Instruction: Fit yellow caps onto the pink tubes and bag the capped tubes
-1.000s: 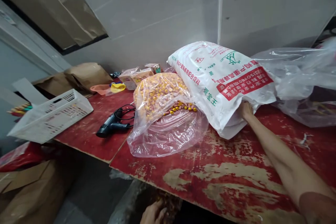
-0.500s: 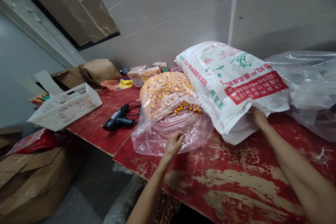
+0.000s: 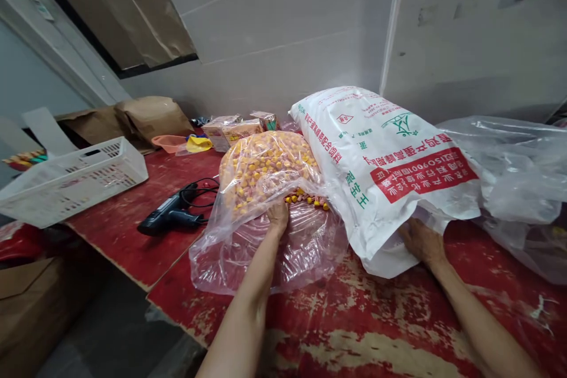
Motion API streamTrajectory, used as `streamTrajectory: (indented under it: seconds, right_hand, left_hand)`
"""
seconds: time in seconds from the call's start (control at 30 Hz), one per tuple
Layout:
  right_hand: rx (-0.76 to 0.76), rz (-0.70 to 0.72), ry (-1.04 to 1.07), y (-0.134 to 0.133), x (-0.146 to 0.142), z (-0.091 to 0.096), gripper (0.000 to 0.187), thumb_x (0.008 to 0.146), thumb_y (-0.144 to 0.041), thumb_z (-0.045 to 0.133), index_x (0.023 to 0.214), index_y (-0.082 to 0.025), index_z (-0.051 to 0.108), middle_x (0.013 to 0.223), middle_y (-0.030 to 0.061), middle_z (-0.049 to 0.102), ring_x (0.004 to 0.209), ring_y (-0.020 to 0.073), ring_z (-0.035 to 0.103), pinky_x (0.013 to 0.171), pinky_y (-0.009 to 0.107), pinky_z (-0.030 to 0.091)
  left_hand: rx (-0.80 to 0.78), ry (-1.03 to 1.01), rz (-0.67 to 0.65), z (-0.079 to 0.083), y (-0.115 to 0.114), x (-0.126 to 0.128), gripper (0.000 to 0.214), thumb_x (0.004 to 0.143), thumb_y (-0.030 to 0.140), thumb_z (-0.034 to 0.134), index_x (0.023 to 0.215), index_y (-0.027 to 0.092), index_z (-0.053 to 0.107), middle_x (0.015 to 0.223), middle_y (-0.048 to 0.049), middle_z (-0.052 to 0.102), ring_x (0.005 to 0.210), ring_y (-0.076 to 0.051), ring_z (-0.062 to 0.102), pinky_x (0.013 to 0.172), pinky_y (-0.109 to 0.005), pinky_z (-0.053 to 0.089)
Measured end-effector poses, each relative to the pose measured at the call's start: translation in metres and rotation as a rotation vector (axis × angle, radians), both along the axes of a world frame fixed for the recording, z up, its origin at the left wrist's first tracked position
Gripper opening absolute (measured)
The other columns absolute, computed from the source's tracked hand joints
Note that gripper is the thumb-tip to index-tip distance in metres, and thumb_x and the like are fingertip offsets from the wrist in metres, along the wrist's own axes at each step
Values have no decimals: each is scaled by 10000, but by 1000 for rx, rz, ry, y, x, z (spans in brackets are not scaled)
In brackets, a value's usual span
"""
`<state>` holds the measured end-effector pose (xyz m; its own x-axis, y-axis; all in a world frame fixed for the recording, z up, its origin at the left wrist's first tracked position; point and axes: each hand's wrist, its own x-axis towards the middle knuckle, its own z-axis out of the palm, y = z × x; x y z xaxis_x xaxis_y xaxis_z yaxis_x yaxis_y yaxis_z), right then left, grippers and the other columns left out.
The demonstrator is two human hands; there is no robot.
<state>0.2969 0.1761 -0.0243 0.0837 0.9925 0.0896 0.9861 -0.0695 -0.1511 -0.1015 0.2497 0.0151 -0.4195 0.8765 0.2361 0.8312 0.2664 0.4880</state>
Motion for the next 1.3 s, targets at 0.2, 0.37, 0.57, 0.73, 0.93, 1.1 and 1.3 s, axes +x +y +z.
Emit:
streamTrajectory:
  seconds: [0.2, 0.37, 0.57, 0.73, 0.93, 1.1, 1.3]
  right_hand:
    - [-2, -226, 202, 6, 4, -1, 582, 919, -531, 318, 1332, -141, 443, 1017, 199, 641, 921, 369, 616, 779, 499, 452]
    - [-56, -240, 615, 17, 9, 23, 473, 736, -452, 613, 1041, -91, 622, 1032, 247, 612, 1050, 439, 541, 880, 554, 376]
    - [157, -321, 1011, -38, -6, 29, 454, 754, -455, 445, 1100, -161, 444, 794, 43, 595, 602, 170, 560, 575, 317, 477]
    - [49, -116, 1339, -142, -55, 10, 455, 696, -491, 583, 1027, -218, 433, 739, -32, 572, 494, 114, 518, 510, 273, 482]
    - [-46, -12, 1609, -210, -88, 6, 368, 747, -432, 663, 1003, -200, 536, 739, -16, 598, 623, 145, 625, 614, 268, 494]
    - [-31, 56, 1400, -214, -83, 17, 326, 709, -416, 692, 917, -194, 577, 799, 3, 590, 665, 145, 592, 617, 263, 480]
    - [-12, 136, 1256, -219, -82, 28, 265, 734, -403, 652, 895, -200, 598, 787, 11, 577, 682, 148, 536, 596, 252, 450]
  left_hand:
    - [179, -107, 6, 7, -61, 5, 202, 839, 232, 503, 965, 134, 626, 903, -120, 664, 847, -222, 631, 764, -316, 469]
    - [249, -524, -140, -2, -160, 36, 289, 787, 439, 597, 836, 155, 623, 750, -23, 630, 633, -123, 576, 608, -230, 464]
    - [105, -1212, -263, -11, -249, 80, 351, 674, 406, 735, 908, 159, 646, 837, -28, 654, 709, -117, 586, 634, -210, 462]
    - [16, -1373, -353, -11, -271, 121, 411, 655, 343, 762, 996, 183, 598, 918, -27, 630, 798, -126, 598, 676, -214, 494]
    - [-30, -1419, -358, -15, -281, 137, 286, 660, 305, 757, 851, 150, 612, 796, -7, 622, 694, -102, 584, 634, -214, 505]
    - [8, -1366, -317, -17, -286, 128, 302, 625, 310, 778, 844, 140, 658, 798, -24, 649, 714, -119, 612, 665, -224, 502]
    - [7, -1366, -305, -18, -287, 126, 301, 623, 319, 778, 838, 145, 659, 757, -9, 638, 688, -109, 597, 641, -207, 479]
